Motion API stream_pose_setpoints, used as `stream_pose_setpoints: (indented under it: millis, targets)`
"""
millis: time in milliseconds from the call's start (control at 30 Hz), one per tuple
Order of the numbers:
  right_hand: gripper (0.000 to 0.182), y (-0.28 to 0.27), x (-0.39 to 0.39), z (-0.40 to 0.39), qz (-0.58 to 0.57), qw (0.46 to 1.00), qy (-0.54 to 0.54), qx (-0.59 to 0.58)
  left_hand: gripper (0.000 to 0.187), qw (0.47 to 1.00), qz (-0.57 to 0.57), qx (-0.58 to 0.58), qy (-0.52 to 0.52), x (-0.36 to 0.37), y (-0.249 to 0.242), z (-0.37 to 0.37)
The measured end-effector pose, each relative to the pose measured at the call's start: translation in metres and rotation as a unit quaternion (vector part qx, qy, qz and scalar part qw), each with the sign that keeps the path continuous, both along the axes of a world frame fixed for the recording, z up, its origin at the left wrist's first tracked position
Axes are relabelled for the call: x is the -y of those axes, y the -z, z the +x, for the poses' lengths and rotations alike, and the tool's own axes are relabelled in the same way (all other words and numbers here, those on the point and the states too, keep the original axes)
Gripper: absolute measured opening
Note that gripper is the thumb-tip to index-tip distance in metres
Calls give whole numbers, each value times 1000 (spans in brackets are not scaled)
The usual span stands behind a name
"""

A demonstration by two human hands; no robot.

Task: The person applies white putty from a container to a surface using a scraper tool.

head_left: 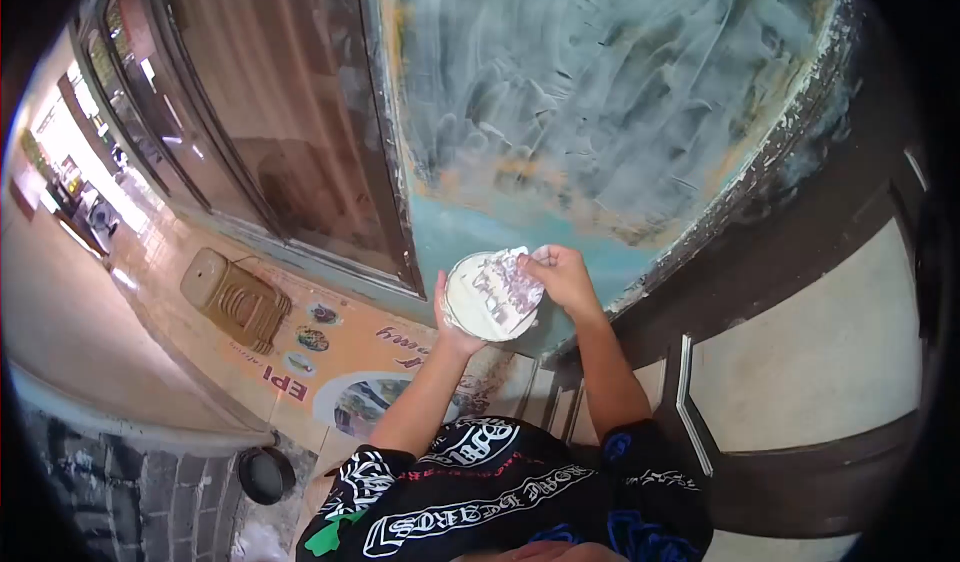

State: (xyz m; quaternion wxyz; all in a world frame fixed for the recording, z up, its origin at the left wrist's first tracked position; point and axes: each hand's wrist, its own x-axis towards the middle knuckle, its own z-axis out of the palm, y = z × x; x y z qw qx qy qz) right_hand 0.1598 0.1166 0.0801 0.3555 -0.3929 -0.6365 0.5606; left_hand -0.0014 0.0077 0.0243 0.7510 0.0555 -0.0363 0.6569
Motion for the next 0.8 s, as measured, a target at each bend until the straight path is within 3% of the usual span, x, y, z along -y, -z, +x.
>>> stream_pose_setpoints:
  millis: [33, 133, 167, 200, 267, 400, 467, 533, 600, 667, 733, 800]
  targets:
    - [16, -5, -5, 4, -4, 1000, 16, -1, 85, 997, 13, 63, 30, -4, -1, 0]
    - [17, -23, -17, 23, 12, 999, 19, -43, 86, 996, 69, 30, 53, -17, -7, 8]
    - [16, -27, -25, 34, 9, 998, 12, -53, 87, 999, -2, -18, 32, -24, -4, 11]
    - [16, -41, -31, 45, 11, 998, 18, -53, 87, 999, -1, -18, 39, -29, -2, 12]
    - [14, -81, -29, 73, 190, 974, 83, 87, 88, 996, 5, -25, 82, -40, 1, 19]
    - [11, -95, -24, 117, 256, 932, 150, 209, 88, 996, -1, -33, 86, -39, 14, 22]
    - [12, -70, -27, 130, 393, 834, 192, 337, 88, 996, -22, -35, 82, -37, 22, 20]
    - [12, -40, -37, 136, 391, 817, 182, 383, 88, 996, -37, -45, 66, -38, 32, 18]
    - [12, -15, -47, 138, 494, 734, 166, 436, 88, 996, -31, -37, 77, -35, 27, 18]
    - [12, -3, -57, 136, 517, 724, 162, 427, 87, 996, -25, -47, 72, -34, 22, 19]
    - [10, -1, -63, 133, 589, 670, 184, 413, 85, 995, -30, -41, 88, -33, 21, 18]
    - [10, -8, -64, 136, 571, 665, 208, 434, 85, 995, -28, -27, 87, -32, 23, 16]
